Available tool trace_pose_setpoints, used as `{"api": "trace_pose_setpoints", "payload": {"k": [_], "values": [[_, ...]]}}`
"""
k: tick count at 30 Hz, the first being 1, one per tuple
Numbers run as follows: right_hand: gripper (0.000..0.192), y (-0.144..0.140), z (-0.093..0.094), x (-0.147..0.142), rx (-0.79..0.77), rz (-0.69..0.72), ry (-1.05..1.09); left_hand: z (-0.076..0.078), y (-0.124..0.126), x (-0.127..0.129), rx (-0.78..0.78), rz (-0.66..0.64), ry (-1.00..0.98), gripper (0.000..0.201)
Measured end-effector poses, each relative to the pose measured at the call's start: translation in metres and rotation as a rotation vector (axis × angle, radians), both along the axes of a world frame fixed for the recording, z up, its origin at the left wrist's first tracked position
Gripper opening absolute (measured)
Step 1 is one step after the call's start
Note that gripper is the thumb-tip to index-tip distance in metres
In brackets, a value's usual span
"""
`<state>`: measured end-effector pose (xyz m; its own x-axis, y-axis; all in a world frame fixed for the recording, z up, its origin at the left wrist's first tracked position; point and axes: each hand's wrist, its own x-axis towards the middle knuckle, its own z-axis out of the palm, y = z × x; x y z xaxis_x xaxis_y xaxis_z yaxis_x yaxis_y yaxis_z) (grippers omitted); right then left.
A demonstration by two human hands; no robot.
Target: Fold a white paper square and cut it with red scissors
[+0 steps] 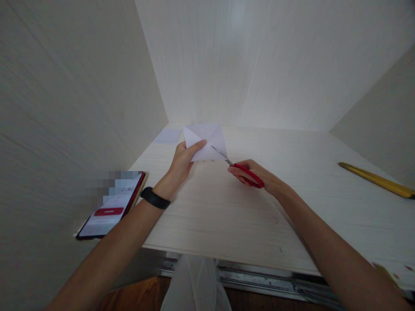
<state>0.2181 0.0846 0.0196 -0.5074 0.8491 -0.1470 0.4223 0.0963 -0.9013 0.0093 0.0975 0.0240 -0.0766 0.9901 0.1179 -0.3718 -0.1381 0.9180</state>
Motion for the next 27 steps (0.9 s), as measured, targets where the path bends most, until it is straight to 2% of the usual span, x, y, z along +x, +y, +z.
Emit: {"api": "trace_pose_setpoints", "payload": {"k": [11, 27], "values": [[0.047, -0.0009, 0.0006, 0.0012, 0.074, 0.018, 0.001, 0.0010, 0.0005, 0.0005, 0.002, 0.027, -0.005, 0.030], [0.049, 0.0014, -0.0007, 0.0006, 0.001, 0.022, -0.007, -0.0004, -0.0005, -0.0002, -0.008, -0.002, 0.000, 0.026]]}}
